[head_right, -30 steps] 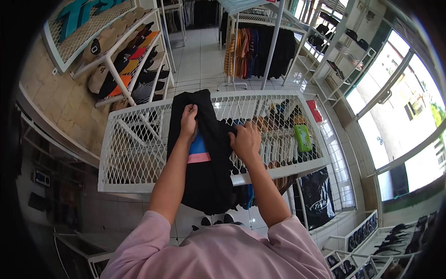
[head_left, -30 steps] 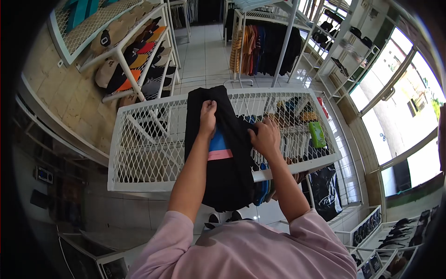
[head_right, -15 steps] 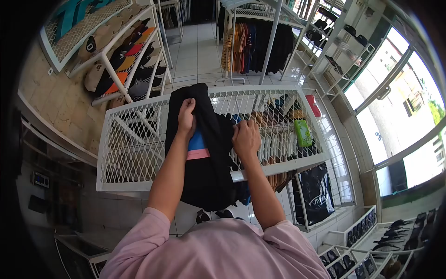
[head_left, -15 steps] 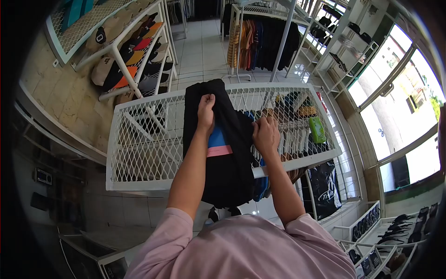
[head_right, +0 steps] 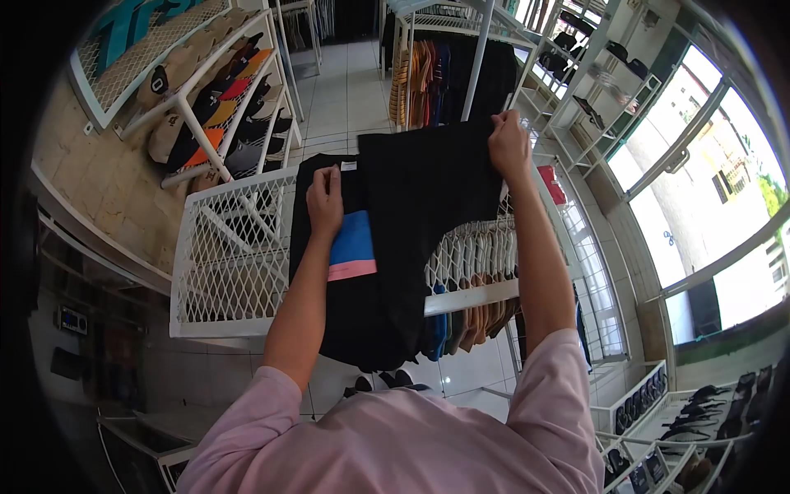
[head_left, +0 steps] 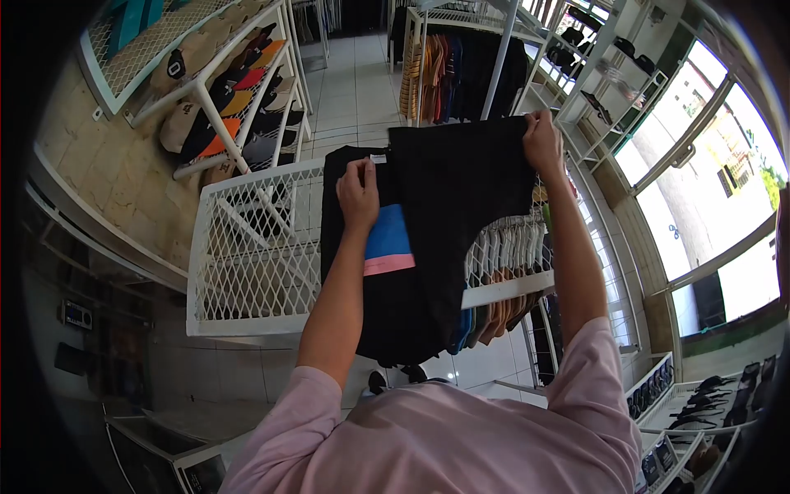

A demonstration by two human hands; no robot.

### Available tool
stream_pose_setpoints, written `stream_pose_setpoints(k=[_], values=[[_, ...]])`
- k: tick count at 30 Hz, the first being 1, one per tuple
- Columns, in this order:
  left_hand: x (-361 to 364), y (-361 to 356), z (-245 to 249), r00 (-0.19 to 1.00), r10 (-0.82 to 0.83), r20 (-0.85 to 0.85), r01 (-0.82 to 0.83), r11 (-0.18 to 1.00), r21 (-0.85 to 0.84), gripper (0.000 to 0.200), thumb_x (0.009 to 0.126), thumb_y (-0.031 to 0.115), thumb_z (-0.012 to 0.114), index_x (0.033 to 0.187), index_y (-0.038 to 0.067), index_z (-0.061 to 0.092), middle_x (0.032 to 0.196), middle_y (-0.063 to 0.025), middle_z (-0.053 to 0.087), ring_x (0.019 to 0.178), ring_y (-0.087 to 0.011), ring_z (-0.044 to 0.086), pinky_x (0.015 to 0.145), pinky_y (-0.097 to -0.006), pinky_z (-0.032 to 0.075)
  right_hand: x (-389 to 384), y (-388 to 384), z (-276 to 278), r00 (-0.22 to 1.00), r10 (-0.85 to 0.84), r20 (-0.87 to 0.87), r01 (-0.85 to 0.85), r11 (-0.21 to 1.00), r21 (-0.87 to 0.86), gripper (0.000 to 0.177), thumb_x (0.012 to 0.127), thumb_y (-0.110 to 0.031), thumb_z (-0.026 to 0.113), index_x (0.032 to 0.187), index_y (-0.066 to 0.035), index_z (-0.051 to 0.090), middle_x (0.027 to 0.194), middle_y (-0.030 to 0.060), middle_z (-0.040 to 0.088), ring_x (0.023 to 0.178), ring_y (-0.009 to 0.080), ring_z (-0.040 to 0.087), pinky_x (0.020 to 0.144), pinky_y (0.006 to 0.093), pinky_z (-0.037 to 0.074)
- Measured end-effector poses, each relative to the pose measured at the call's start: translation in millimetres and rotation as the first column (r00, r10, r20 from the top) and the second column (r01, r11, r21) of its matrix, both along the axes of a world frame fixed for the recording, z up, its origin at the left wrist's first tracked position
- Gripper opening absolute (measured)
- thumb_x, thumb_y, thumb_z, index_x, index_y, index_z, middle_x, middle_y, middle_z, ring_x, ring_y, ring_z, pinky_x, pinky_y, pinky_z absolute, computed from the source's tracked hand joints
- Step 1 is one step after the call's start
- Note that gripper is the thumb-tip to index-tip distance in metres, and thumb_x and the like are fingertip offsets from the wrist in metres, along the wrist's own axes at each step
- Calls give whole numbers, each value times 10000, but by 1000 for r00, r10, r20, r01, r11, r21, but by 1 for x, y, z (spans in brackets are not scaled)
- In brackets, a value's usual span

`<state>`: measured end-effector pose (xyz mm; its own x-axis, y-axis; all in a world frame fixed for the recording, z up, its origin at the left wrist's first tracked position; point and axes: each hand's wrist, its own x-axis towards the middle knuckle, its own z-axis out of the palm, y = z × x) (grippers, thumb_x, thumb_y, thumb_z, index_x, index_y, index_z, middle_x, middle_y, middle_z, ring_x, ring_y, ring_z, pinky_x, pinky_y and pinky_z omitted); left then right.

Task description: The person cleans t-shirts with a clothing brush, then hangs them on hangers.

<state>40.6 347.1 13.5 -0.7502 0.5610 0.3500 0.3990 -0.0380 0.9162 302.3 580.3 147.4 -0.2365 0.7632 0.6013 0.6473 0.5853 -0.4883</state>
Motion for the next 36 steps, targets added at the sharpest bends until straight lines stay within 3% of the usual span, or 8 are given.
stream_pose_setpoints(k=[2,3,9,22,26,30,33,36], values=[[-4,1,-14,880,119,-459,-248,940,-233,295,1069,334,598,1184,68,653,1247,-143,713,1310,-294,599,1178,-520,367,16,34,-8,984,-99,146,95,995,36,264,1078,-283,546,1151,-33,587,1063,285,739,1016,501,702,874,590,531],[-7,2,-24,900,97,-426,-246,918,-310,349,1021,352,628,1244,86,669,1354,-140,688,1442,-380,496,1253,-650,211,23,41,-7,967,-159,201,161,987,7,267,1080,-286,539,1162,-35,580,1067,287,739,1025,502,704,880,590,534],[1,-6,-11,837,138,-529,-447,730,-517,429,978,339,669,1358,138,663,1527,-128,581,1513,-384,411,1248,-715,156,57,87,-49,915,-260,308,283,958,-34,261,1085,-296,516,1193,-66,574,1123,274,737,1073,498,706,908,597,544],[-19,-45,-14,790,101,-605,-539,585,-606,519,1095,445,475,1525,167,563,1649,-125,450,1559,-455,303,1233,-754,87,31,66,-40,949,-232,215,224,973,60,243,1089,-296,531,1153,-68,588,1102,253,733,1044,477,718,869,585,553],[-24,-52,-15,769,132,-626,-583,547,-601,491,1111,383,454,1537,159,551,1657,-138,434,1571,-475,257,1233,-750,90,32,69,-56,931,-234,279,212,971,106,235,1086,-273,541,1143,-52,600,1127,273,709,1008,494,722,849,584,564],[-27,-63,-16,783,148,-605,-576,542,-612,506,1095,383,497,1542,151,544,1647,-151,441,1567,-474,268,1232,-748,117,22,40,-66,792,-324,518,275,946,173,379,1010,-386,664,1220,-71,688,1280,227,654,1210,398,657,987,529,529],[-22,-85,-7,821,239,-518,-532,650,-543,502,1053,336,597,1496,100,577,1580,-209,500,1538,-501,316,1222,-757,125,-7,-19,-56,868,-50,493,34,999,42,425,965,-422,701,1208,-74,713,1298,193,647,1226,366,630,1017,508,517],[2,-135,4,885,134,-446,-377,769,-516,495,1029,354,648,1434,70,621,1535,-231,540,1521,-497,349,1234,-705,189,-31,-67,-97,866,216,450,-220,974,-44,480,947,-481,706,1173,-58,710,1259,196,652,1213,400,619,1009,517,530]])
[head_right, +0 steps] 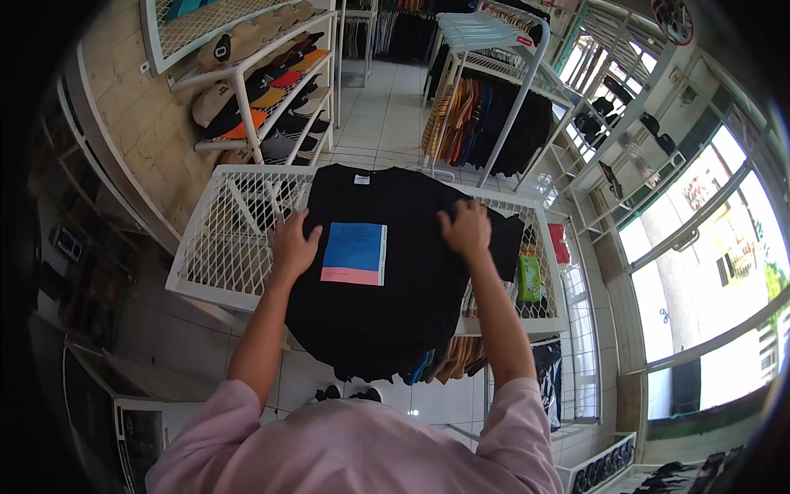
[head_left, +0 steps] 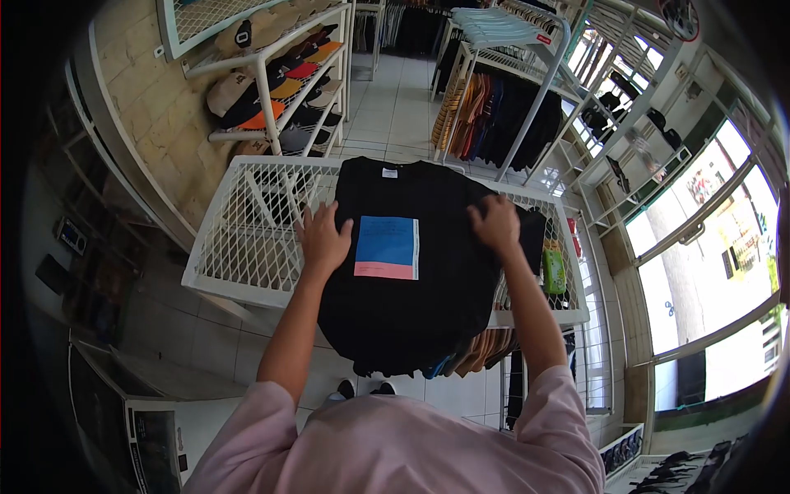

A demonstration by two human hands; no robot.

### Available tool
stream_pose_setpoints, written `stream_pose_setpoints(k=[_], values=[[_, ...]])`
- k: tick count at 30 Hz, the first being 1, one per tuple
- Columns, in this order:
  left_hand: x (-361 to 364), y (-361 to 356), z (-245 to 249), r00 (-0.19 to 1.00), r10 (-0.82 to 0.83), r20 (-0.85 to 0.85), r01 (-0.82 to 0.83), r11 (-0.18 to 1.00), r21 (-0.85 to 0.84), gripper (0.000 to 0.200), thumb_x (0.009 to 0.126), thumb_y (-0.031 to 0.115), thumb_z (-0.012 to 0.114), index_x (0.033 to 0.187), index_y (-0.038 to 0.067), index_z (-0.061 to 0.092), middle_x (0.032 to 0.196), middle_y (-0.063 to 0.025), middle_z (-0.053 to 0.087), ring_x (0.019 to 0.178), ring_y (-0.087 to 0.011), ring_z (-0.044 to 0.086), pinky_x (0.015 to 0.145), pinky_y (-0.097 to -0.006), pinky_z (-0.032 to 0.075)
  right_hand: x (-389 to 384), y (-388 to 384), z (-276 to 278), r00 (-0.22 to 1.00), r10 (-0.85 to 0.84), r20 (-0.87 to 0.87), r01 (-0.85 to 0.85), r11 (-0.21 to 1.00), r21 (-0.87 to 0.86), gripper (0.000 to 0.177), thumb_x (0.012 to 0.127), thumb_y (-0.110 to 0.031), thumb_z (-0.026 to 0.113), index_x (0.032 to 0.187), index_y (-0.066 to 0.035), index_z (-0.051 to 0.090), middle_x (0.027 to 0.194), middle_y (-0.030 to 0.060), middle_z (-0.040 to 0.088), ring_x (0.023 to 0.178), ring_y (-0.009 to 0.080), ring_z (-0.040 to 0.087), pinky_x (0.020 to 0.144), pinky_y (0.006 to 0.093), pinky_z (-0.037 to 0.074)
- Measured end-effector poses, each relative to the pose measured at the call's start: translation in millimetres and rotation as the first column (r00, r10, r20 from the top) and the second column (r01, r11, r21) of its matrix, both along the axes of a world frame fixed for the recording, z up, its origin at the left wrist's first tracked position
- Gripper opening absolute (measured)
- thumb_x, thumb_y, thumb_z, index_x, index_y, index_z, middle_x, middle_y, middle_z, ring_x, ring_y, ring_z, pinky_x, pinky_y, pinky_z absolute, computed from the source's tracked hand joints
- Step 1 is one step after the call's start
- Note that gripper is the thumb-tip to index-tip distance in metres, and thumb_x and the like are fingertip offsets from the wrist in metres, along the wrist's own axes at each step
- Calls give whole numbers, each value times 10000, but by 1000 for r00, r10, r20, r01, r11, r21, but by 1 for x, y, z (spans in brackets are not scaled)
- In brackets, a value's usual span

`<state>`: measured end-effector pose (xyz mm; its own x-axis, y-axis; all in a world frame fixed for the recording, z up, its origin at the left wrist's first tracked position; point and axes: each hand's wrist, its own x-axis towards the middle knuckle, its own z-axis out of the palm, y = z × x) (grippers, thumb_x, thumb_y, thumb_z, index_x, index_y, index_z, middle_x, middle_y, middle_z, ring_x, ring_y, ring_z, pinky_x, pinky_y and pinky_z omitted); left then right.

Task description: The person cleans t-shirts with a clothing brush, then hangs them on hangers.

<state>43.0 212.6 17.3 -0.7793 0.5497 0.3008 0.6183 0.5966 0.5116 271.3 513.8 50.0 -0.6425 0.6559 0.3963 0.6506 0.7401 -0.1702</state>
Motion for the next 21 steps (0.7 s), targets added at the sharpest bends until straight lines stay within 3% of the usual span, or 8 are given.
stream_pose_setpoints(k=[1,2,4,6,10,13,17,21], values=[[13,-22,0,998,-66,-16,67,995,70,470,1018,339,671,1397,64,639,1504,-236,565,1503,-490,379,1229,-660,243,-5,-8,-20,996,77,49,-77,997,-2,458,972,-459,677,1185,-55,697,1270,190,643,1214,394,608,997,530,518],[29,-47,-1,990,-133,-40,137,981,135,445,1007,325,694,1361,57,657,1473,-241,590,1484,-482,408,1224,-616,298,-13,-10,-46,997,72,2,-71,989,132,421,994,-417,648,1210,-58,685,1283,179,634,1212,379,601,978,541,501],[71,-92,9,983,-183,-32,185,944,273,378,979,236,735,1296,39,670,1386,-224,647,1338,-451,557,1136,-528,427,-22,-18,-44,999,-29,17,28,997,76,379,978,-341,666,1236,-63,672,1295,168,627,1207,370,598,965,549,487],[106,-126,16,982,-179,-66,191,906,377,325,957,171,752,1241,29,679,1277,-197,687,1150,-408,652,1014,-480,505,-41,-29,-22,999,28,-29,-24,990,138,352,947,-310,699,1219,-87,691,1254,166,657,1190,380,618,976,536,498],[145,-160,2,988,-122,98,67,894,442,331,959,173,756,1225,7,649,1190,-186,676,1061,-368,676,930,-450,528,-108,-74,3,952,250,-179,-249,968,30,262,885,-251,750,1080,-75,741,1071,165,728,1042,381,693,907,504,542],[149,-163,-15,975,-56,213,-47,892,450,417,965,228,771,1240,-15,575,1162,-209,646,1080,-362,677,935,-450,531,-177,-108,2,877,368,-310,-414,905,-94,256,864,-323,758,894,-68,758,933,159,761,913,377,746,813,508,585],[146,-162,-36,942,-41,334,-123,882,456,541,972,328,781,1271,-26,502,1163,-232,648,1104,-390,673,968,-462,524,-241,-145,7,966,237,-99,-255,933,-255,372,848,-430,761,926,-66,764,1010,163,755,974,376,737,848,500,593],[146,-158,-63,874,-155,461,-135,834,535,603,984,345,770,1306,-18,414,1143,-237,670,1064,-382,697,938,-466,537,-273,-154,-19,989,147,-18,-147,989,-26,299,879,-331,735,949,-41,755,1133,155,723,1068,373,706,822,507,605]])
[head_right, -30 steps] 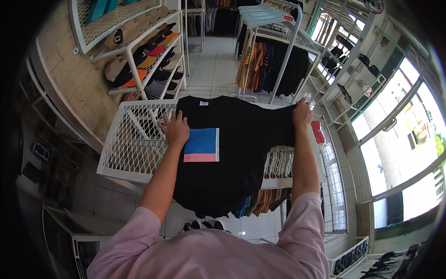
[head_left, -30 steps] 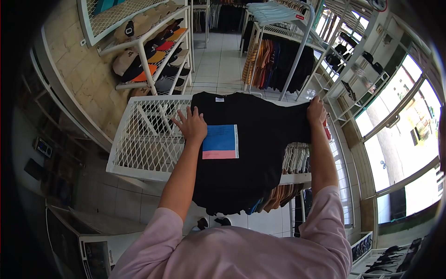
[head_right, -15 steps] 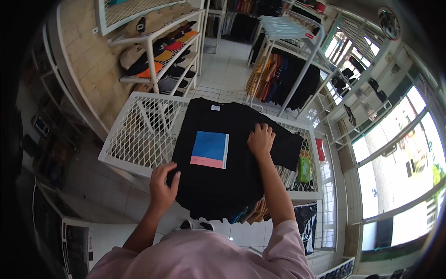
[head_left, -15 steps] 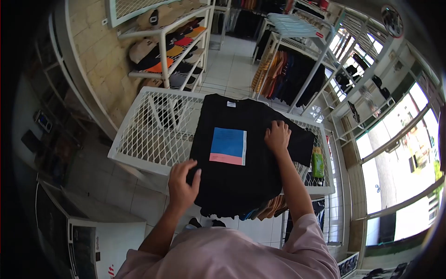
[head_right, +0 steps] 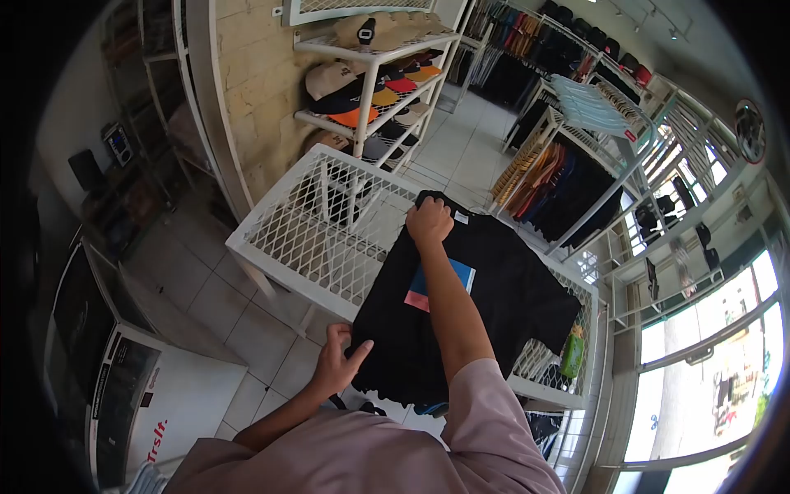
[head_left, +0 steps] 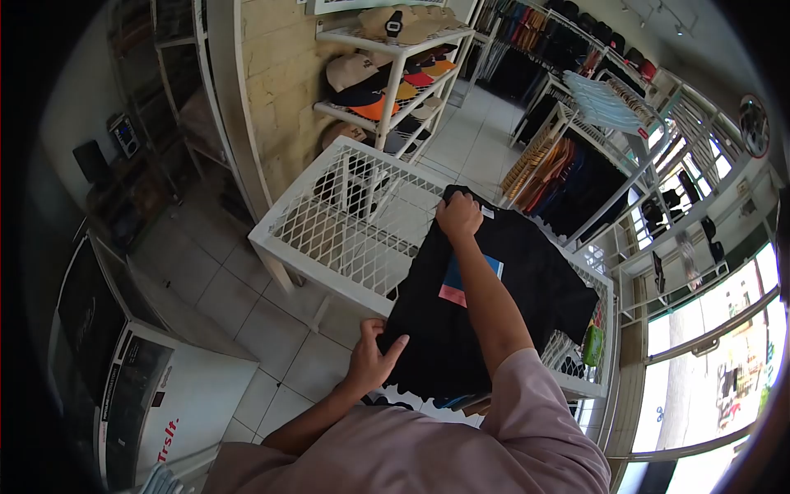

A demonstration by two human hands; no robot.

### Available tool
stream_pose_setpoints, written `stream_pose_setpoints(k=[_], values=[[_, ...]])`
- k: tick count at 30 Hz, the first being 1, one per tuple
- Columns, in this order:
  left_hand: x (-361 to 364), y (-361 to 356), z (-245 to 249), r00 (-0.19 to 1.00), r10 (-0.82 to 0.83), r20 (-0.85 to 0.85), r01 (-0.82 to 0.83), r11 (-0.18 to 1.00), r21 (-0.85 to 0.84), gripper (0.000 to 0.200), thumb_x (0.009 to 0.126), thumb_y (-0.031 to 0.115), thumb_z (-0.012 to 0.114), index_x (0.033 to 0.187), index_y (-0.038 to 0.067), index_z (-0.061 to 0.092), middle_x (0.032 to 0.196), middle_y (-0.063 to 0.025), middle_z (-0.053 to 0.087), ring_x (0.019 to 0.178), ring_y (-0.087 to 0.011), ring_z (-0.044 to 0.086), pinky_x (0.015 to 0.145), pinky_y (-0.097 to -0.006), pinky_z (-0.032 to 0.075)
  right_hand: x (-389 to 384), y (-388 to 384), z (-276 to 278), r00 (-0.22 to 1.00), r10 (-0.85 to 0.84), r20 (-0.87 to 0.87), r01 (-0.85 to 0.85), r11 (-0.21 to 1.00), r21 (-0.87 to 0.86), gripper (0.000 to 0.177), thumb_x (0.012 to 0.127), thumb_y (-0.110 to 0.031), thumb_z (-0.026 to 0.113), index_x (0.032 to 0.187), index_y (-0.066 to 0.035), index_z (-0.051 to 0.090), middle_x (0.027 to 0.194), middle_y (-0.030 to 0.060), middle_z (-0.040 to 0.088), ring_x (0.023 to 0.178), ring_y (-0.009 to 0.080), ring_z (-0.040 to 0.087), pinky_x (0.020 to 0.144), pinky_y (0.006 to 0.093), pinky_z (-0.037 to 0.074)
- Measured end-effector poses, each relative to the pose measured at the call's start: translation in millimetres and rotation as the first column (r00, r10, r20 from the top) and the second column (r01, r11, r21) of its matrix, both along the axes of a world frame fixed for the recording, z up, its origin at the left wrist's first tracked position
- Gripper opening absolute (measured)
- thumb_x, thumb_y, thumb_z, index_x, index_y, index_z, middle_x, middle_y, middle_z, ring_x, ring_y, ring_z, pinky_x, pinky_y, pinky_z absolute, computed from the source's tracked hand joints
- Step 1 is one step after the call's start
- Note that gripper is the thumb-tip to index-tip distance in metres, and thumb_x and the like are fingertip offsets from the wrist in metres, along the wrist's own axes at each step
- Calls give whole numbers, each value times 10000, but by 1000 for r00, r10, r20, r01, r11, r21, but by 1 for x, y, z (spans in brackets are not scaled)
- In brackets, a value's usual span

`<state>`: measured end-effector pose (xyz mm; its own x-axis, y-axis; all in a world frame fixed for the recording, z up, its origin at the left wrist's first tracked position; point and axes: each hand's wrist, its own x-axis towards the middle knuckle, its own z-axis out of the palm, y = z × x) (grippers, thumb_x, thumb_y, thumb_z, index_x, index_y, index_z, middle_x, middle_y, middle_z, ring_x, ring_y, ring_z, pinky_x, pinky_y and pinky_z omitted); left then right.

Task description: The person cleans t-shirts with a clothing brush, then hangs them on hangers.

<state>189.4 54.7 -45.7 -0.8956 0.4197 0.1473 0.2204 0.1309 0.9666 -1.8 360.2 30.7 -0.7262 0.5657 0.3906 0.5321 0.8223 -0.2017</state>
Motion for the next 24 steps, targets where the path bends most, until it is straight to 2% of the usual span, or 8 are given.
stream_pose_setpoints(k=[4,6,12,15,16,17,21,24], values=[[7,-2,13,1000,-18,0,18,999,-27,487,978,284,779,1241,-3,485,953,-177,696,889,-331,730,810,-415,567,-13,0,-15,1000,18,-22,-16,996,86,226,894,-259,692,935,-47,758,1097,166,729,1030,354,727,807,485,611],[6,-10,30,998,-34,-48,23,978,-209,390,975,218,783,1180,1,532,856,-130,710,808,-255,742,730,-367,571,-9,6,-7,993,-19,-112,7,994,-110,218,895,-245,683,929,-43,757,1055,178,742,1002,357,739,813,499,604],[19,15,78,909,-153,-387,163,987,-7,375,949,251,807,1220,31,671,931,-157,742,789,-286,741,698,-373,580,52,98,-1,811,-275,-516,-116,790,-603,361,953,-341,693,1077,-12,778,1052,238,774,1051,412,736,919,459,568],[24,32,112,701,-578,-418,561,809,-177,505,917,327,833,1339,92,683,1008,-134,751,880,-323,739,751,-397,594,122,180,-35,755,-385,-531,-173,663,-728,384,969,-347,673,1136,-19,783,1066,227,779,1084,398,736,959,449,555],[23,34,134,623,-740,-254,614,664,-427,566,905,378,836,1390,132,680,1092,-116,757,1011,-340,733,836,-423,596,145,175,-26,774,-466,-428,32,705,-709,374,973,-341,659,1133,-27,787,1084,227,778,1084,392,736,966,453,552],[19,42,141,641,-683,-351,577,730,-366,530,915,371,827,1365,124,693,1088,-122,755,1005,-335,732,839,-422,592,171,165,-12,767,-554,-323,238,713,-659,365,978,-335,646,1130,-36,790,1101,227,777,1084,387,736,974,458,549],[-29,92,158,719,-429,-547,425,894,-142,360,973,333,764,1235,87,749,1077,-147,751,978,-314,729,854,-409,572,203,160,-27,727,-577,-373,375,788,-489,430,988,-450,633,1155,-71,747,1152,192,743,1110,398,695,965,510,538],[-85,153,164,788,-442,-429,360,896,-261,300,1018,296,695,1197,62,747,1063,-158,750,968,-316,730,845,-397,566,202,132,-21,824,-485,-294,416,869,-268,459,940,-485,694,1188,-100,726,1157,167,705,1110,387,661,958,498,519]])
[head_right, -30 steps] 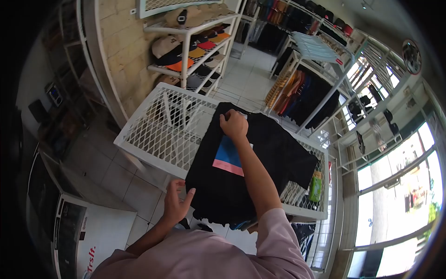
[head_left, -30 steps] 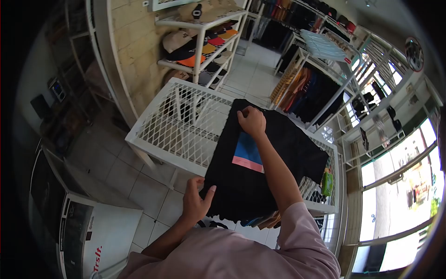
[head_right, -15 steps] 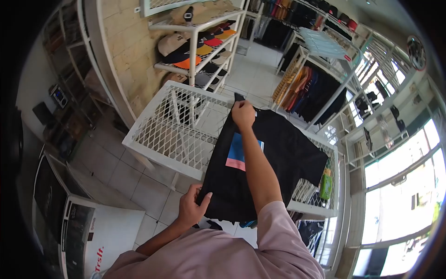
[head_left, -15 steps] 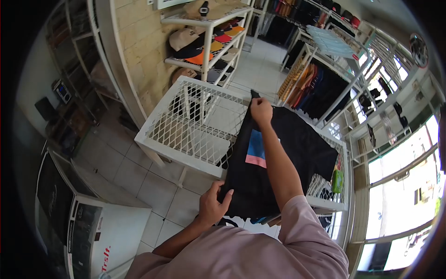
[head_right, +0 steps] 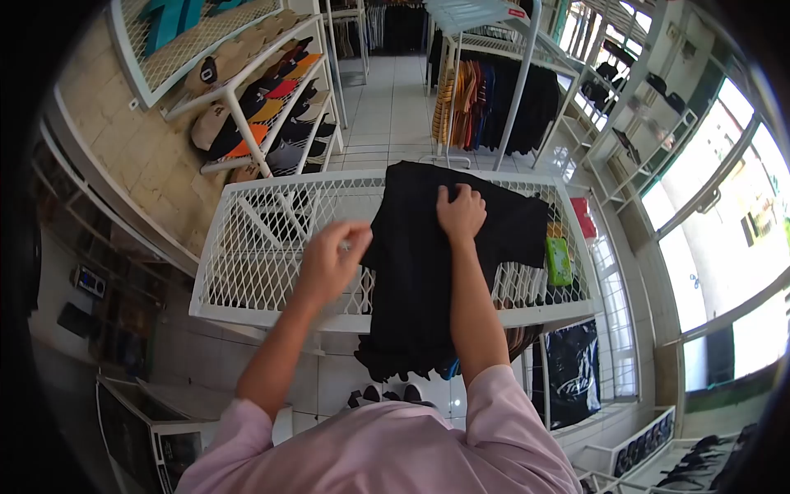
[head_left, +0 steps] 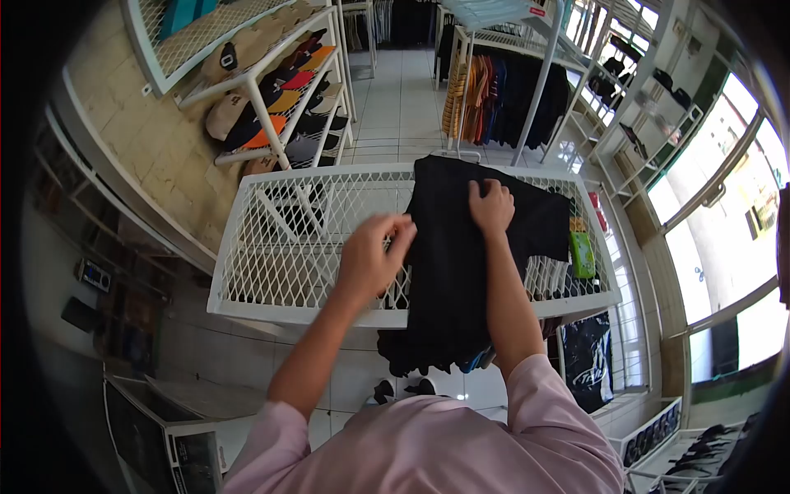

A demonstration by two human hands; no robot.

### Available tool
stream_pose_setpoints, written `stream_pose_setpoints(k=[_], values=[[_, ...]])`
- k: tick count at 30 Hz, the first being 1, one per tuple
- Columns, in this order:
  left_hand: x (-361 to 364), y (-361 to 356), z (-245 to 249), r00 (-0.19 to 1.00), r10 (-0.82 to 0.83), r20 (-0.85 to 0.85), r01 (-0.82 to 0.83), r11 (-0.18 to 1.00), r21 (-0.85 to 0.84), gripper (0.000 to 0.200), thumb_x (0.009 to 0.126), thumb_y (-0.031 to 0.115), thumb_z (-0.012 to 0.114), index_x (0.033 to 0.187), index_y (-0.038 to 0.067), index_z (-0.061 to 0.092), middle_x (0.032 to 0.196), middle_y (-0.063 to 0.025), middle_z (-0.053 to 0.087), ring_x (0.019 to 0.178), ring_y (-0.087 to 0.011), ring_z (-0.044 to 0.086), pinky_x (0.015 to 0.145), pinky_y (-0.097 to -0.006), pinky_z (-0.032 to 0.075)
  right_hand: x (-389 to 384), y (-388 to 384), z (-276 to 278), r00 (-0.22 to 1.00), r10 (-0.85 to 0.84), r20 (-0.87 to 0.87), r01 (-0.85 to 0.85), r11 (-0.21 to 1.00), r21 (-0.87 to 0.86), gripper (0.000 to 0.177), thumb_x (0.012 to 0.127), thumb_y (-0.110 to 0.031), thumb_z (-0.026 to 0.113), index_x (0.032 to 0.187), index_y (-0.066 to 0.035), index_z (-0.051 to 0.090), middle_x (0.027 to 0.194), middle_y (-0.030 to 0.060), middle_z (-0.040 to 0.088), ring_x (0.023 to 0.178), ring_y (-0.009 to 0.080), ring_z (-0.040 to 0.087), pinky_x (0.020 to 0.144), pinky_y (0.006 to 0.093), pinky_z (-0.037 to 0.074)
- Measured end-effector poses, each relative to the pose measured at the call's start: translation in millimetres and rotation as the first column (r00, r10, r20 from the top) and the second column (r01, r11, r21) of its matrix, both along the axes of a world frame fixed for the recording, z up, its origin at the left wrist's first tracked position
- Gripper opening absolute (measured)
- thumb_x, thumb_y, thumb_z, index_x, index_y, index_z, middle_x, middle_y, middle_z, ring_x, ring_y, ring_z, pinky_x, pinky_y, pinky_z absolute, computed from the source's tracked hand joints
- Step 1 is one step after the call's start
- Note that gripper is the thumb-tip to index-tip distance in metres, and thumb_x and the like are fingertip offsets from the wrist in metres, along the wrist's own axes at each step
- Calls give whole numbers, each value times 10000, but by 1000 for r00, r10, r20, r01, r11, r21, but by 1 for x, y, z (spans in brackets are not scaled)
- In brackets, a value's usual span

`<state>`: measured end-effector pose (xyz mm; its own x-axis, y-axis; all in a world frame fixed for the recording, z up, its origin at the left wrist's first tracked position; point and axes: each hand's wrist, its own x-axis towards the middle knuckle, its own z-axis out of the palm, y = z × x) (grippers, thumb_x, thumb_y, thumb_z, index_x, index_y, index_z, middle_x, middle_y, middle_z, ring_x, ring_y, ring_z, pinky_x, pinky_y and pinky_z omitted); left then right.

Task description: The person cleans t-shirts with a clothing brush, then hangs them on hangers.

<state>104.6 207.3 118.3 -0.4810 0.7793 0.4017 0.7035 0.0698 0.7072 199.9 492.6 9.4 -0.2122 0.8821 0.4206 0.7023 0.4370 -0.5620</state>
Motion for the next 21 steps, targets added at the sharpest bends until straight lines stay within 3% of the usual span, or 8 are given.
stream_pose_setpoints(k=[1,3,9,12,15,16,19,21], values=[[-25,28,-20,997,-7,-82,9,1000,29,301,1029,293,675,1203,59,747,1047,-155,751,957,-320,730,847,-397,565,-2,-5,-2,997,-10,82,3,996,88,455,922,-482,717,1187,-112,729,1169,153,694,1127,370,647,967,486,508],[-64,76,-47,994,18,-105,-23,999,-44,323,1042,321,650,1205,59,748,1073,-153,742,996,-335,714,894,-421,555,-5,-9,-4,995,-16,100,7,996,90,446,900,-472,743,1181,-126,730,1173,134,679,1139,344,628,975,470,494],[-100,152,-100,906,70,-416,-153,974,-170,385,994,415,704,1115,52,747,1142,-177,709,1101,-362,668,969,-483,522,-8,-7,1,996,-40,85,34,997,63,420,879,-450,772,1157,-137,729,1147,115,669,1120,320,622,958,451,486],[-102,158,-104,884,27,-467,-114,981,-158,442,948,464,757,1033,32,730,1088,-180,715,1019,-337,680,896,-439,534,-8,-5,2,996,-46,77,42,998,45,424,873,-445,780,1154,-132,727,1142,115,670,1117,318,624,952,450,488],[-111,156,-86,998,-15,-57,4,981,-194,488,893,494,823,954,25,699,966,-138,702,933,-312,670,886,-380,507,-7,-5,2,996,-52,69,50,998,26,429,919,-496,723,1131,-124,742,1122,127,684,1089,321,639,940,456,489],[-116,153,-80,997,-25,72,41,974,-222,452,938,478,798,929,44,674,892,-76,680,879,-237,640,885,-349,481,-9,-3,0,997,-65,49,63,997,39,430,939,-510,696,1112,-121,751,1109,134,689,1075,327,645,932,460,491],[-144,149,-91,841,-93,534,-12,982,190,385,1031,451,709,972,72,686,931,5,656,923,-84,576,868,-289,458,-11,4,-2,995,-96,5,95,993,68,462,993,-542,615,1047,-112,773,1059,154,702,1024,348,662,906,478,500],[-180,141,-86,850,-53,524,-130,943,306,377,1049,441,684,972,73,681,895,1,631,869,-137,555,862,-298,459,-13,4,-4,995,-99,-8,99,991,94,492,1022,-544,573,987,-102,786,1008,169,706,974,370,675,876,500,510]])
